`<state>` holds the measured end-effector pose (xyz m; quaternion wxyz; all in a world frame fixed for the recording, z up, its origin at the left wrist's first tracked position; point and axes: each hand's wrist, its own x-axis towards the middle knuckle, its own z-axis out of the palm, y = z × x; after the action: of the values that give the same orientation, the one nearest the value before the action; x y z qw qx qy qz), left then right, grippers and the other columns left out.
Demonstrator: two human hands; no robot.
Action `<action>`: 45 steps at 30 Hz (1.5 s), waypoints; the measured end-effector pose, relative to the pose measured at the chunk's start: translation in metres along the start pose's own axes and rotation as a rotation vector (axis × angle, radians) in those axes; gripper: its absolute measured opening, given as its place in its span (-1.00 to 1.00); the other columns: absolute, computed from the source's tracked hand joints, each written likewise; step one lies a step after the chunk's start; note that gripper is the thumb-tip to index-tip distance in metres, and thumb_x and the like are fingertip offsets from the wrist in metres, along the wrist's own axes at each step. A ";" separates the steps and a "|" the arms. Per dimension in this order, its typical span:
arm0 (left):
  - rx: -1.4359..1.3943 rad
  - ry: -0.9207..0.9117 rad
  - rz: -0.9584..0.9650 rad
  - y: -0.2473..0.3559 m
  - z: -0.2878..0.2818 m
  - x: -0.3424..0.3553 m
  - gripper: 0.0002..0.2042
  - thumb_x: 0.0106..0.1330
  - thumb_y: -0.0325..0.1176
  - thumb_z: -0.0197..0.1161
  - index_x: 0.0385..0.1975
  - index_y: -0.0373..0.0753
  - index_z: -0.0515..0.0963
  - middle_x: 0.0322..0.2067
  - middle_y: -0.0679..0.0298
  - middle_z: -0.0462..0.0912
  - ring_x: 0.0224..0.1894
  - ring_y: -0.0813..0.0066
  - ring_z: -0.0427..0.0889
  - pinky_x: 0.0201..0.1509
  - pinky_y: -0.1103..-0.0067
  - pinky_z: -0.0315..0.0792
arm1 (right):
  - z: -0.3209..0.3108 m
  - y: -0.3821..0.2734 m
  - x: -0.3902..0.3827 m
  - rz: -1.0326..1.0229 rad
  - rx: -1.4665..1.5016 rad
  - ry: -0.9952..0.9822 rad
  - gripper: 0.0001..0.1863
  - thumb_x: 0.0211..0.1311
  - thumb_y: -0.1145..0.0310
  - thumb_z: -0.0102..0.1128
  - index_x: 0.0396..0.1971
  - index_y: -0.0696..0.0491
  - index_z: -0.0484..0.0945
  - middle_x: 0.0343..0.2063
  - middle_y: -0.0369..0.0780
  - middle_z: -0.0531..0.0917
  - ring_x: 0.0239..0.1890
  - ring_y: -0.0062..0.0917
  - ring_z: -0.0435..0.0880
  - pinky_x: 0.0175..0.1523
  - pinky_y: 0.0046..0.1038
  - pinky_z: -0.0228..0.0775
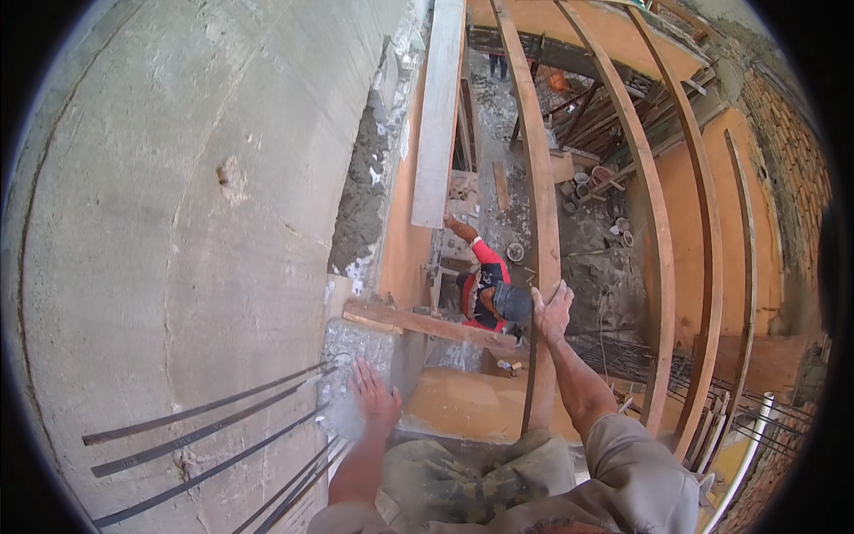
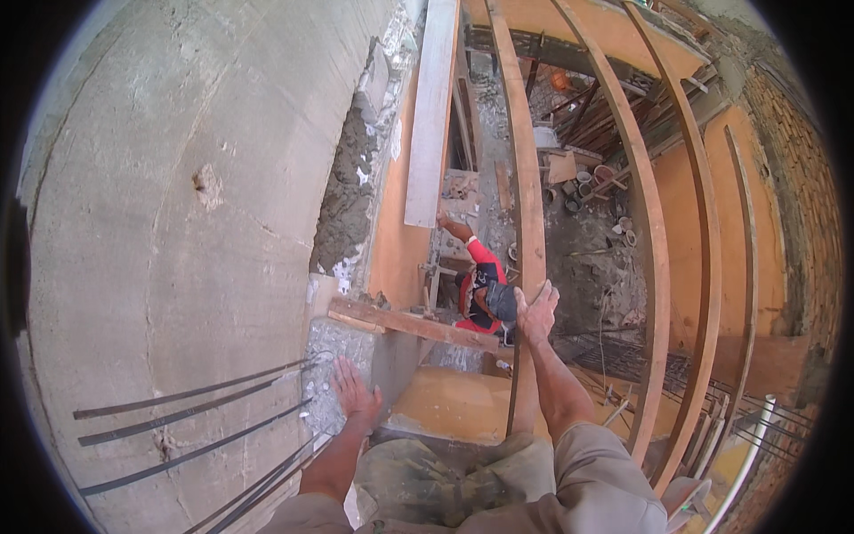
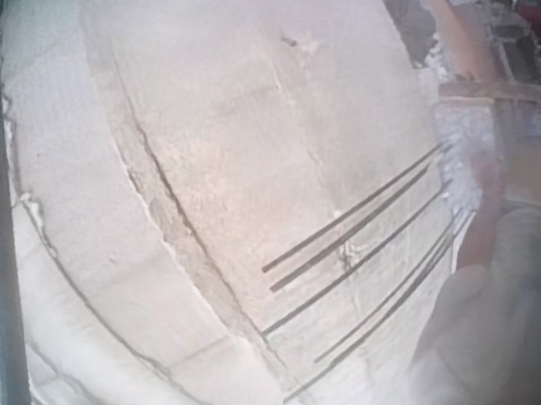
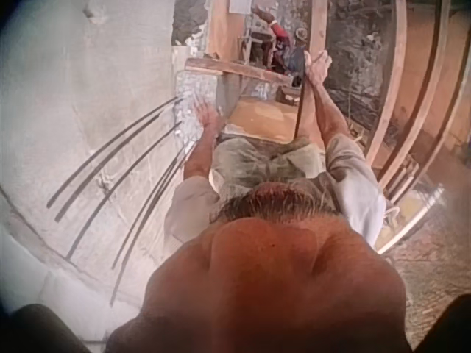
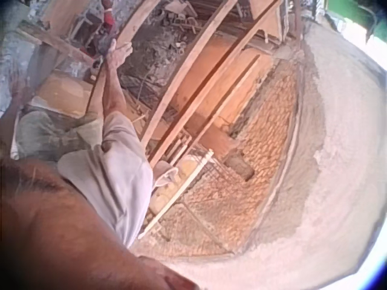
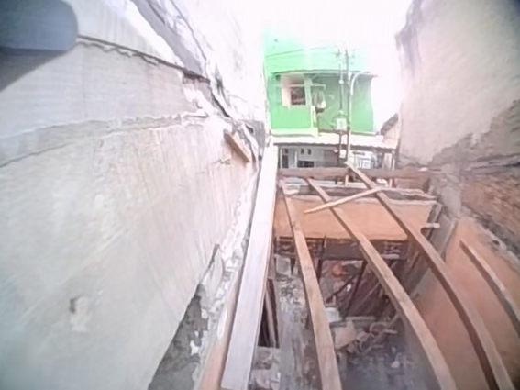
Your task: The person applies wet cement to a wall using a trowel and smooths it with a wooden plank. They then use a hammer to tap a wooden form into place and adjust rebar protruding from the wall.
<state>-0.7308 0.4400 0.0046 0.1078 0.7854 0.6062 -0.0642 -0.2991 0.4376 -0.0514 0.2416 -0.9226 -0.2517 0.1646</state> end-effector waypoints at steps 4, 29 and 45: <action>0.001 0.032 0.010 -0.005 0.007 -0.001 -0.03 0.03 -0.18 0.31 0.41 -0.48 -0.07 0.48 -0.13 -0.14 0.54 -0.05 -0.23 0.52 0.04 -0.26 | 0.014 0.012 0.003 -0.169 -0.132 0.144 -0.06 0.16 -0.05 0.33 0.37 0.17 0.12 0.31 0.17 0.21 0.35 0.06 0.19 0.41 -0.04 0.07; 0.000 0.088 0.015 -0.017 0.028 -0.001 -0.03 -0.05 -0.18 0.34 0.36 -0.49 0.00 0.43 -0.21 -0.05 0.51 -0.16 -0.13 0.46 -0.07 -0.15 | 0.191 -0.213 0.109 -0.113 0.453 -0.352 0.13 -0.03 -0.24 0.41 0.20 0.49 0.24 0.12 0.26 0.47 0.23 -0.03 0.48 0.29 -0.23 0.31; 0.005 0.048 0.014 -0.016 0.028 0.006 -0.08 0.03 -0.15 0.29 0.36 -0.50 0.05 0.44 -0.18 -0.03 0.51 -0.13 -0.10 0.46 -0.07 -0.13 | 0.257 -0.215 0.072 0.037 0.790 -0.516 -0.01 -0.01 -0.19 0.44 0.08 0.47 0.40 -0.08 0.07 0.63 -0.10 -0.30 0.67 0.02 -0.30 0.50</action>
<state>-0.7434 0.4425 -0.0254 0.0917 0.7911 0.6031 -0.0459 -0.4322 0.7324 -0.1636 0.5005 -0.6935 -0.2051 0.4759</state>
